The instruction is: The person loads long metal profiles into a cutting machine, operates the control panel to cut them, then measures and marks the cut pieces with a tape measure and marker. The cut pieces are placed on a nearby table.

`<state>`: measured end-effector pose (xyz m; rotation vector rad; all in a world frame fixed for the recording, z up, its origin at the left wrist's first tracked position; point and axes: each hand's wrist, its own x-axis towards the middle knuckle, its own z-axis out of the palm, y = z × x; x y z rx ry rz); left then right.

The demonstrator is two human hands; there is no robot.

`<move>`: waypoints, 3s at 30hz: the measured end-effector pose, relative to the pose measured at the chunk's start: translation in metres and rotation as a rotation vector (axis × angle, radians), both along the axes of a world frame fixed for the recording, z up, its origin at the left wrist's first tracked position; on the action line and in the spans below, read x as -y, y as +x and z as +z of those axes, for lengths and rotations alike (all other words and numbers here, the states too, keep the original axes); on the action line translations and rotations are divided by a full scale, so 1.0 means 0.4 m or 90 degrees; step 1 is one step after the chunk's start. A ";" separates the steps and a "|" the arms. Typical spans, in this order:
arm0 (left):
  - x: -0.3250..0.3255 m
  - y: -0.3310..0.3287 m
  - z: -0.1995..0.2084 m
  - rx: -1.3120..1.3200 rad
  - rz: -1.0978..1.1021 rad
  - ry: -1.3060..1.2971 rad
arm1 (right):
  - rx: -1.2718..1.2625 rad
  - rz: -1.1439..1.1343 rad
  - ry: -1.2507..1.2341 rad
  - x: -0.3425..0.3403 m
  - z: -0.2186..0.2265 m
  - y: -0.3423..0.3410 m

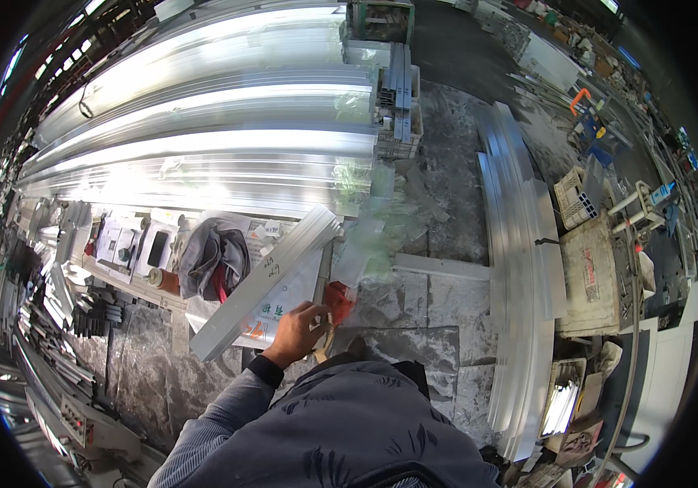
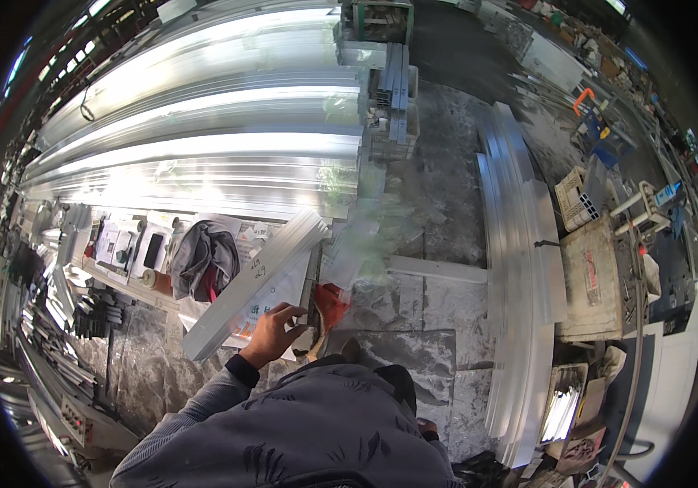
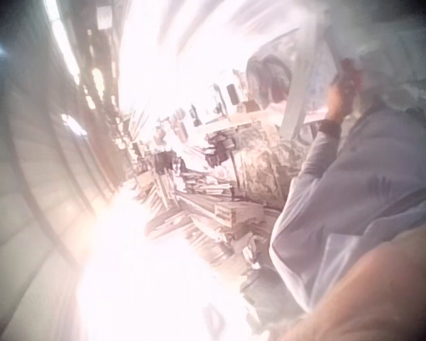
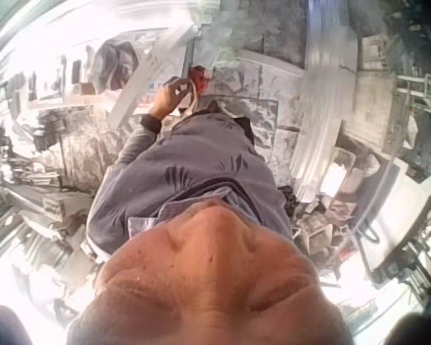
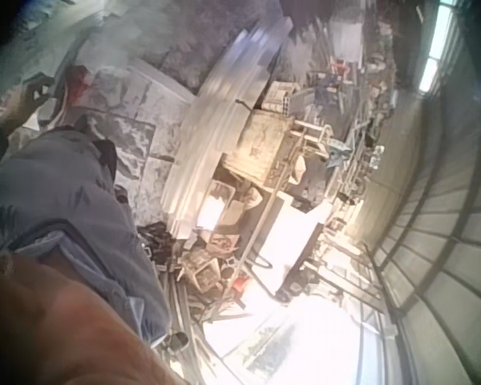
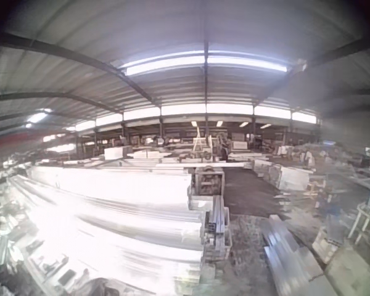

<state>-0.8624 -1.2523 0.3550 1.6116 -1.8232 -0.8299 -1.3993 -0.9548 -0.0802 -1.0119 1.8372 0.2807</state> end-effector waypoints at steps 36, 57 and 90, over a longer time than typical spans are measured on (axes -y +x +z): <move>-0.181 -0.483 -0.048 0.160 0.829 0.160 | 0.099 0.661 -0.785 2.197 0.839 0.941; -0.124 -0.451 -0.058 0.088 0.931 0.093 | 0.212 0.779 -0.779 2.253 0.923 0.916; 0.343 -0.311 0.120 -0.969 0.940 -0.120 | 0.595 0.031 -0.032 1.967 0.845 0.851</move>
